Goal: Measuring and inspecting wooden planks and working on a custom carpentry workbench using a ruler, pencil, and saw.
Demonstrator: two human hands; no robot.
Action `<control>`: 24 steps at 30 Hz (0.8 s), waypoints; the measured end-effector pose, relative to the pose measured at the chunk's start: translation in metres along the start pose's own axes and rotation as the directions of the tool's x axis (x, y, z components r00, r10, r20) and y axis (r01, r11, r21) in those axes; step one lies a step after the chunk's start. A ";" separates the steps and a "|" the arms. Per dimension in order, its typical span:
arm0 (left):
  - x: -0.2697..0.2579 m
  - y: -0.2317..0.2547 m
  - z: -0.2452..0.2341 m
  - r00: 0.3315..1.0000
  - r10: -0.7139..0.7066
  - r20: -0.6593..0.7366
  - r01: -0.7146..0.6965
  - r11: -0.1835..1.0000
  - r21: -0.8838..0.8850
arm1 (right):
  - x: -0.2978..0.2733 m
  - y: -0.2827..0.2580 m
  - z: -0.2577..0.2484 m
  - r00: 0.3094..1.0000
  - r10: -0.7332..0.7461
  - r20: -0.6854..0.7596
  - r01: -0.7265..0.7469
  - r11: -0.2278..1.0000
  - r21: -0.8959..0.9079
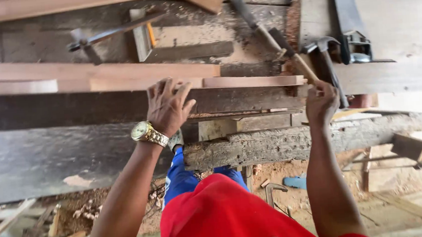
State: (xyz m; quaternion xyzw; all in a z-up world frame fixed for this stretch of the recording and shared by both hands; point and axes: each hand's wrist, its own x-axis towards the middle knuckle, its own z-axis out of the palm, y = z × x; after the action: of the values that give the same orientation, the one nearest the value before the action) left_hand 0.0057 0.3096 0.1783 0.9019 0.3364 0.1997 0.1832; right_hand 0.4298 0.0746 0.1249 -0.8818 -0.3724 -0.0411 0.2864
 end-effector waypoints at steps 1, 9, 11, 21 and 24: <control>0.007 0.005 0.007 0.999 0.042 0.013 -0.041 0.998 -0.041 | 0.011 0.010 -0.012 0.998 0.059 -0.019 -0.062 0.975 -0.213; -0.032 0.114 0.082 0.929 0.290 0.229 -0.203 0.919 -0.339 | 0.053 0.041 0.003 0.946 0.054 0.320 0.032 0.966 -0.257; -0.033 0.140 0.082 0.902 0.294 0.317 -0.174 0.918 -0.358 | 0.057 0.045 0.005 0.928 0.073 0.366 0.033 0.961 -0.274; 0.051 0.246 0.092 0.912 0.372 -0.171 -0.403 0.889 -0.216 | 0.007 -0.006 -0.142 0.927 -0.018 0.374 -0.006 0.998 0.063; 0.077 0.277 0.112 0.886 0.385 -0.259 -0.422 0.901 -0.103 | -0.013 -0.034 -0.169 0.888 -0.308 0.343 0.278 0.951 0.136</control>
State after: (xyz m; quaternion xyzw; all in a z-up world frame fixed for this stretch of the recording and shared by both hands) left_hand 0.2614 0.1439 0.2298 0.9053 0.1433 0.3633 0.1673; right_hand 0.4212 -0.0050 0.2781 -0.7953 -0.5486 0.0937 0.2404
